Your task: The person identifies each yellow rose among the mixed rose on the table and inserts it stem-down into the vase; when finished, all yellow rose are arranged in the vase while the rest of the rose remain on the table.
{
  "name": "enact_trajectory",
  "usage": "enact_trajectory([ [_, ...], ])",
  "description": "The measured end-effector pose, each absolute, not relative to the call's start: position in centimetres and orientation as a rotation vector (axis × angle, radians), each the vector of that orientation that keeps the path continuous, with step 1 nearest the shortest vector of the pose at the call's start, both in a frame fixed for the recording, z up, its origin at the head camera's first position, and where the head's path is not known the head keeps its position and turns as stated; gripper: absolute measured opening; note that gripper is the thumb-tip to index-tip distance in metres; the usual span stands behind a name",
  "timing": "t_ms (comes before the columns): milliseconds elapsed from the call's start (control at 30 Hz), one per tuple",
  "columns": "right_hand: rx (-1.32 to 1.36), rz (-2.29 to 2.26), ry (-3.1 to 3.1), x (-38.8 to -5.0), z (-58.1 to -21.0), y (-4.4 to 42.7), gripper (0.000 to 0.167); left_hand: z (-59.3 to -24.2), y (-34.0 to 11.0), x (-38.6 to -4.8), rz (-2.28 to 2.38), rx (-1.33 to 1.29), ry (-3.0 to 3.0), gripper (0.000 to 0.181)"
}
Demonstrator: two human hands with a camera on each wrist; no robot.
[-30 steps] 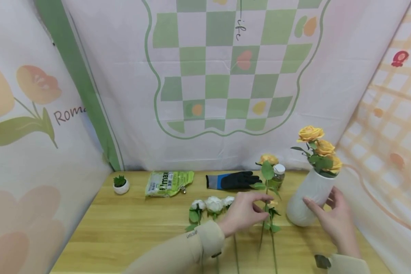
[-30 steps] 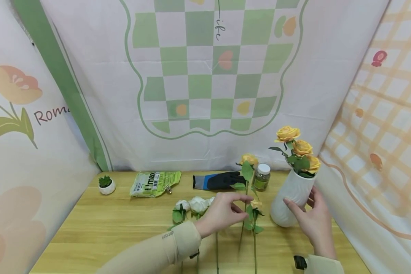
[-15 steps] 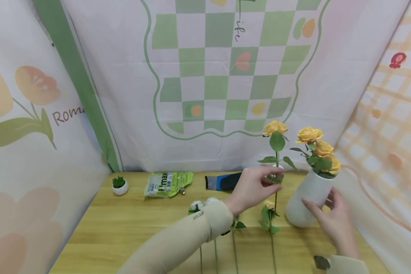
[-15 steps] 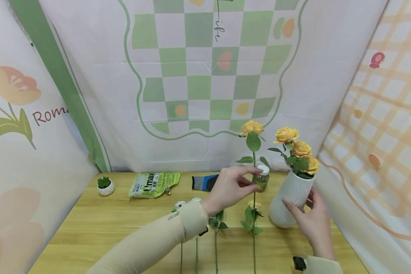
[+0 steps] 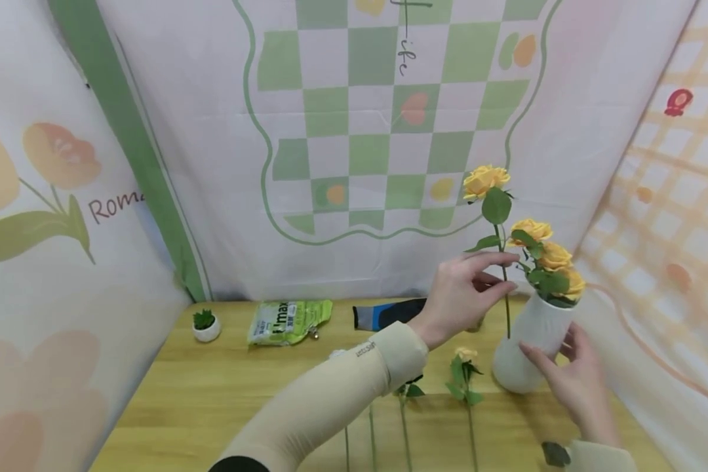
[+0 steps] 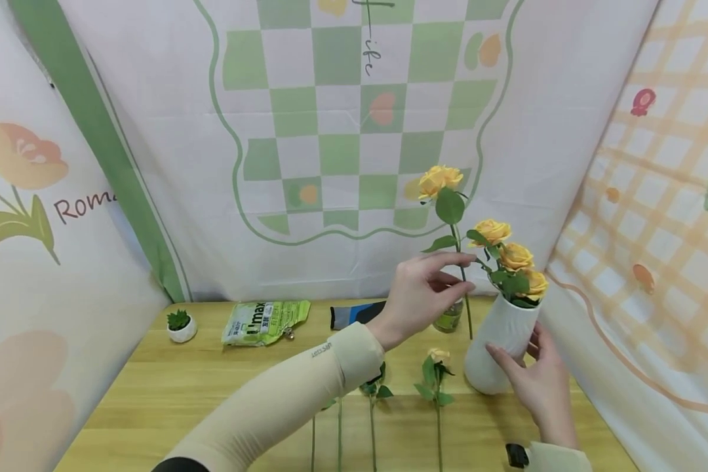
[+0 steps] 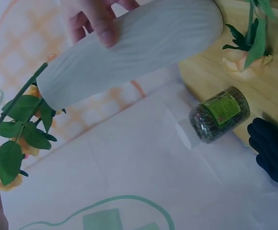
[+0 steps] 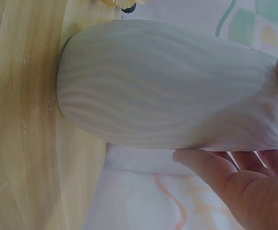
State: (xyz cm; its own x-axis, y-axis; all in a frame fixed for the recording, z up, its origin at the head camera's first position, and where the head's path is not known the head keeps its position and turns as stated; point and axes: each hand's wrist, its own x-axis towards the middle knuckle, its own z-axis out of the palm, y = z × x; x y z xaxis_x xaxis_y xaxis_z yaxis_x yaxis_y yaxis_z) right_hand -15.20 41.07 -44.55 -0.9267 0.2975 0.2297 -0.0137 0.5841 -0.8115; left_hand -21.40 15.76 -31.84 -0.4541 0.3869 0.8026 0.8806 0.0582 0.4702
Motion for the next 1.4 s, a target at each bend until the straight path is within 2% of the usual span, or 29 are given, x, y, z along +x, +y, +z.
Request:
enact_trajectory([
  [333, -0.220, 1.224, -2.469, -15.0, -44.2, 40.8, 0.099, -30.0, 18.1, -22.2, -1.291, -1.228, -1.724, 0.034],
  [700, -0.191, 1.233, -2.451, -14.9, -44.3, 40.7, 0.097, -29.5, 19.3, -22.7, -1.329, -1.159, -1.682, 0.031],
  [1400, -0.249, 1.243, -2.480, -14.3, -43.4, 40.2, 0.099, -29.4, 20.6, -22.7, -1.407, -1.188, -1.655, 0.033],
])
